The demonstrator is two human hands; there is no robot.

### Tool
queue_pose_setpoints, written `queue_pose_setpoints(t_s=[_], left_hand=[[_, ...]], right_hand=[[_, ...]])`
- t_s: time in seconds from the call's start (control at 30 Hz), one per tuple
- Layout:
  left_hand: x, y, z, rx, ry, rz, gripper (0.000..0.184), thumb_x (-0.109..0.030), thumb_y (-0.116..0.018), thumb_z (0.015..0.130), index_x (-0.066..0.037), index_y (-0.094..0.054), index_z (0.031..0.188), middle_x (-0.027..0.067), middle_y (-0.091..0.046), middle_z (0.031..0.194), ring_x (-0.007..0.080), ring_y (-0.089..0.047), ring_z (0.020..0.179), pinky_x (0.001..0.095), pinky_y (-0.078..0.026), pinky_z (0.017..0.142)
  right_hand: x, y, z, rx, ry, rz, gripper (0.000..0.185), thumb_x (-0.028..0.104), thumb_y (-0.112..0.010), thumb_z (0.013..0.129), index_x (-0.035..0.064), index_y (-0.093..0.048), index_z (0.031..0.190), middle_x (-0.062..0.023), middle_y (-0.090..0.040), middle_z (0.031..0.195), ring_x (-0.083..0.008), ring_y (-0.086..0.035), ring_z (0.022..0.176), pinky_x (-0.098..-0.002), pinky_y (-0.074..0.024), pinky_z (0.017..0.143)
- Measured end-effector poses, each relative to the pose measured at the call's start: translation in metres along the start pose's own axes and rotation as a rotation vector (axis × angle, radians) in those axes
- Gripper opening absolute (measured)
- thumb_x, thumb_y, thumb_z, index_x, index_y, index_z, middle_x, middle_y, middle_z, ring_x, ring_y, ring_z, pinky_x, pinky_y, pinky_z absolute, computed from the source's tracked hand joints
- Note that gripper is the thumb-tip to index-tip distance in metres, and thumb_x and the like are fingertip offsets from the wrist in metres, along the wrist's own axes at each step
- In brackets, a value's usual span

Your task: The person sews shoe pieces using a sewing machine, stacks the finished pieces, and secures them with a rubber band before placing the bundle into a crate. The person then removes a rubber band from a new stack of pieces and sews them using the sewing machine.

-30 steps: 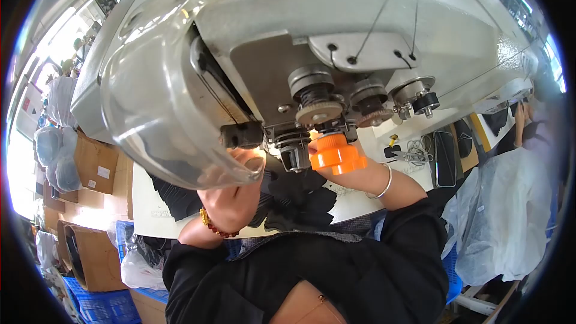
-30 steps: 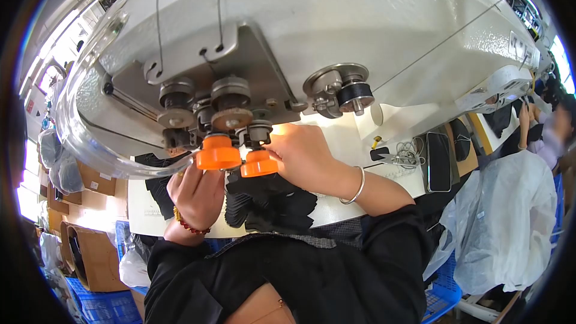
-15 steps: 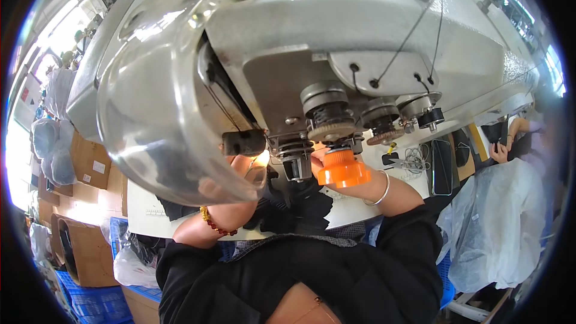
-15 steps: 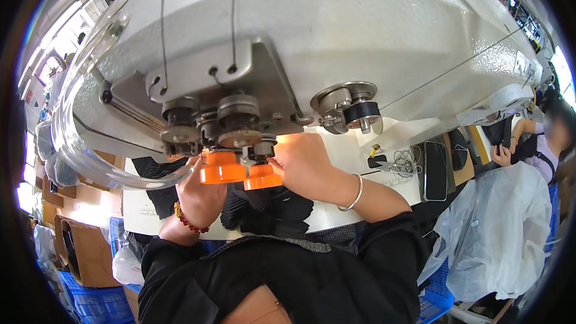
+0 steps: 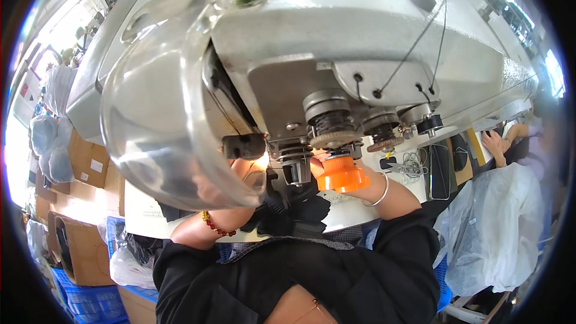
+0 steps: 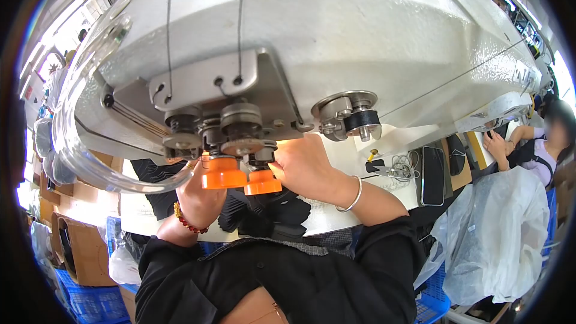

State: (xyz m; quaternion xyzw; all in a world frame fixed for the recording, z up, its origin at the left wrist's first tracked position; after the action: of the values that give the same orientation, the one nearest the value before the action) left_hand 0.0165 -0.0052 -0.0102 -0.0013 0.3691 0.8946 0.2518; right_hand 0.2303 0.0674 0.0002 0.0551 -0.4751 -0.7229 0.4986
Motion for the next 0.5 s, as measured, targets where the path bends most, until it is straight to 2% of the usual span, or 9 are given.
queue_pose_setpoints(t_s=[0.13,0.23,0.3,0.4,0.5], left_hand=[[0.002,-0.004,0.001,-0.09,-0.091,-0.011,0.021,0.006,-0.064,0.071,-0.004,-0.068,0.089,0.0075,-0.067,0.084,0.0281,-0.065,0.071,0.0347,-0.053,0.063],[-0.004,-0.004,0.006,0.019,-0.071,-0.002,0.023,0.006,-0.064,0.069,-0.005,-0.069,0.088,0.006,-0.068,0.085,0.0269,-0.065,0.072,0.0337,-0.053,0.063],[-0.019,0.003,0.018,-0.066,-0.159,0.087,0.025,0.004,-0.067,0.066,-0.005,-0.069,0.089,0.0056,-0.068,0.087,0.0271,-0.065,0.073,0.0351,-0.053,0.064],[-0.01,-0.012,0.007,-0.166,-0.06,0.086,0.028,0.0,-0.069,0.064,-0.005,-0.069,0.093,0.0062,-0.068,0.087,0.0285,-0.066,0.076,0.0375,-0.053,0.067],[0.0,-0.012,0.0,-0.083,-0.084,0.181,0.03,-0.003,-0.071,0.067,-0.004,-0.068,0.097,0.0068,-0.067,0.087,0.0293,-0.066,0.076,0.04,-0.053,0.07]], right_hand=[[-0.006,0.0,0.002,0.03,-0.009,0.013,0.02,0.016,-0.069,0.072,0.0039,-0.058,0.06,-0.0119,-0.055,0.059,-0.0339,-0.057,0.054,-0.0432,-0.0436,0.049],[-0.022,-0.009,0.0,0.064,-0.047,0.037,0.018,0.016,-0.067,0.076,0.0052,-0.059,0.064,-0.0131,-0.056,0.06,-0.0357,-0.058,0.055,-0.0441,-0.0451,0.05],[-0.026,-0.01,0.0,0.104,-0.061,0.033,0.017,0.017,-0.066,0.077,0.0059,-0.059,0.066,-0.0137,-0.057,0.061,-0.0365,-0.059,0.055,-0.0447,-0.0459,0.05],[-0.025,-0.009,0.0,0.165,-0.09,0.061,0.016,0.018,-0.064,0.08,0.006,-0.06,0.07,-0.0141,-0.059,0.062,-0.037,-0.06,0.056,-0.0455,-0.0472,0.051],[-0.024,-0.01,-0.001,0.122,-0.078,0.062,0.016,0.017,-0.065,0.08,0.0066,-0.06,0.07,-0.0138,-0.059,0.062,-0.0369,-0.06,0.057,-0.0453,-0.0473,0.051]])
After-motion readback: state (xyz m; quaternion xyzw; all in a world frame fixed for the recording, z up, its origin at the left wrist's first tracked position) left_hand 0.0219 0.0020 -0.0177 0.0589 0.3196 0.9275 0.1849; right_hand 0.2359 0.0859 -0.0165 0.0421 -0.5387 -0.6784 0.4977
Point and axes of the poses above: each hand's wrist, its own z-axis towards the middle knuckle, its own y-axis out of the back of the hand, x = y × z, the point moved 2 cm from there along z, towards the middle knuckle
